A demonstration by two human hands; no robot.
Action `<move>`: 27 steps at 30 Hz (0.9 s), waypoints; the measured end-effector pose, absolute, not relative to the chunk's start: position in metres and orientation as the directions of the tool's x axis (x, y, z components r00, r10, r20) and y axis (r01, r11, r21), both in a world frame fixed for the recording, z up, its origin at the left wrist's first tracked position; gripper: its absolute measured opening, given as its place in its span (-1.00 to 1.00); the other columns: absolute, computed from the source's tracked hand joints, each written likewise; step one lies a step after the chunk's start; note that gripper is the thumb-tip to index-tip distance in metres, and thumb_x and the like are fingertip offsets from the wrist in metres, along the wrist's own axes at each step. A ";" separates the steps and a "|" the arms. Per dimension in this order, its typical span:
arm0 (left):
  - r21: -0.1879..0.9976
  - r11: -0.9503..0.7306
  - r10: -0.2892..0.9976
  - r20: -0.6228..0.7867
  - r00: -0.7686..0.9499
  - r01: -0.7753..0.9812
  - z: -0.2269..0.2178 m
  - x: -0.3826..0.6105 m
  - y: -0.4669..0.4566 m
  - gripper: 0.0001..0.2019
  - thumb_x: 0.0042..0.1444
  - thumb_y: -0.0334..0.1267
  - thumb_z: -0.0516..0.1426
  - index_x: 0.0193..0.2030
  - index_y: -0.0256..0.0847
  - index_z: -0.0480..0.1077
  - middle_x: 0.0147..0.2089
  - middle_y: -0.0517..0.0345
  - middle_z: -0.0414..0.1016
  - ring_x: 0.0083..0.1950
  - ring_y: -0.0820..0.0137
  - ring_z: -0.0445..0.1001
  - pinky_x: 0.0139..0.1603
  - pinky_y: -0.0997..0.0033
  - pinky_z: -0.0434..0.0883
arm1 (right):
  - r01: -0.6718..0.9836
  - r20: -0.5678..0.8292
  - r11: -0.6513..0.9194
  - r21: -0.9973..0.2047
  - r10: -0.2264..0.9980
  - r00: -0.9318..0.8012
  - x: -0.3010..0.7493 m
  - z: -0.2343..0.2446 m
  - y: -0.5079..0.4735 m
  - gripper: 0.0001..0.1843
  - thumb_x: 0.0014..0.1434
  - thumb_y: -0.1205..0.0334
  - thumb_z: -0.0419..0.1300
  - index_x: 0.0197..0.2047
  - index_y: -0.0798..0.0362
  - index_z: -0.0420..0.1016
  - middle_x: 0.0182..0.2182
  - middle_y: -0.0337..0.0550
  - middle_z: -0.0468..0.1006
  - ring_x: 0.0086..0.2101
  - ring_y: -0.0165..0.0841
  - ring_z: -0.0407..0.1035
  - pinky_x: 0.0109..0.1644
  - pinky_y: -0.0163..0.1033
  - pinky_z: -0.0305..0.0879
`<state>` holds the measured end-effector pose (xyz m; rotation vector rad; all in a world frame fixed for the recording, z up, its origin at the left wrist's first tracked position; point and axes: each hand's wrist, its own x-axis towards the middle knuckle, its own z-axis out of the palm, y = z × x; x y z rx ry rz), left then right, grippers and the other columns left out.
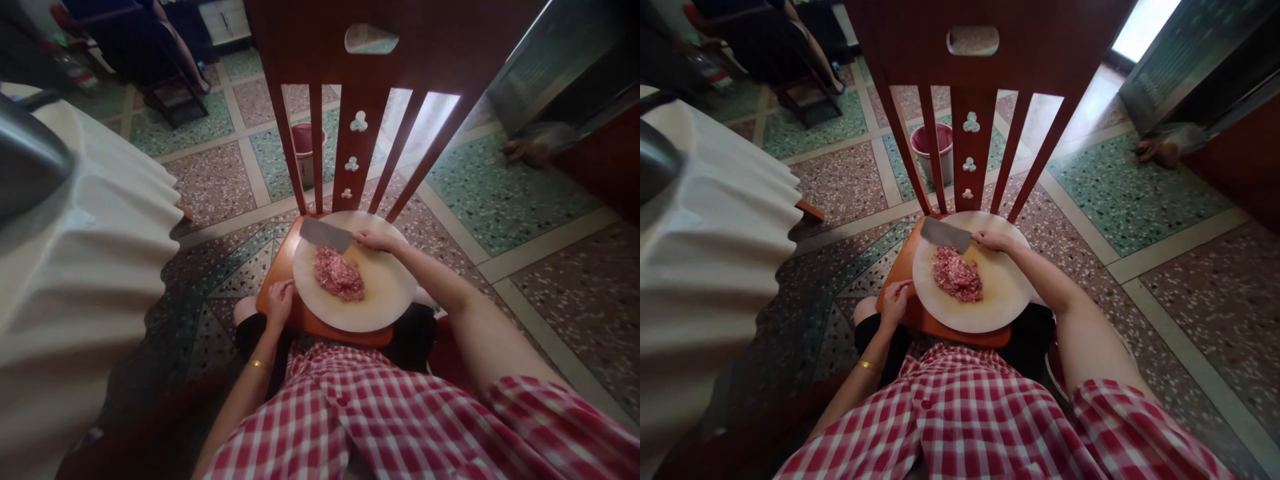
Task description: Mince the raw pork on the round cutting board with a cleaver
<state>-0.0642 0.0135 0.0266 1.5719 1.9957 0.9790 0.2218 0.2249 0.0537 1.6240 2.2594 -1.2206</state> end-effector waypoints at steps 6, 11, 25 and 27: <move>0.731 0.147 0.949 0.086 -0.304 0.667 0.030 -0.069 0.015 -0.76 0.10 -0.29 -0.03 -0.24 -0.19 0.45 -0.24 0.10 0.49 -0.16 0.35 0.38 -0.06 0.29 0.28 | 0.627 -0.255 0.698 -0.346 0.574 -0.779 0.228 0.092 0.228 -0.55 0.18 -0.11 -0.06 -0.38 0.05 0.47 -0.54 -0.17 0.45 -0.52 -0.40 0.22 -0.45 -0.29 -0.07; 0.754 0.100 0.955 0.110 -0.274 0.649 0.030 -0.064 0.012 -0.77 0.11 -0.27 -0.02 -0.23 -0.18 0.45 -0.24 0.11 0.48 -0.16 0.35 0.37 -0.07 0.30 0.28 | 0.531 -0.117 0.843 -0.089 0.520 -0.846 0.270 0.125 0.175 -0.50 0.21 -0.14 -0.11 -0.22 0.05 0.48 -0.49 -0.10 0.45 -0.49 -0.36 0.23 -0.43 -0.26 -0.16; 0.812 -0.005 0.962 0.163 -0.217 0.584 0.024 -0.046 -0.009 -0.79 0.08 -0.32 -0.01 -0.26 -0.19 0.45 -0.27 0.11 0.49 -0.17 0.37 0.40 -0.04 0.28 0.30 | 0.847 0.106 0.499 -0.183 0.867 -0.488 0.315 0.116 -0.007 -0.64 0.25 0.05 -0.05 -0.06 0.06 0.41 -0.29 -0.04 0.51 -0.29 -0.27 0.37 -0.23 -0.24 0.18; 0.820 -0.017 0.961 0.171 -0.216 0.573 0.025 -0.044 -0.010 -0.79 0.09 -0.31 -0.01 -0.26 -0.18 0.45 -0.26 0.12 0.49 -0.16 0.38 0.40 -0.02 0.29 0.29 | 0.844 0.175 0.410 -0.344 0.912 -0.372 0.295 0.134 -0.012 -0.64 0.25 0.07 -0.07 -0.04 0.06 0.38 -0.25 -0.03 0.52 -0.27 -0.26 0.39 -0.20 -0.24 0.23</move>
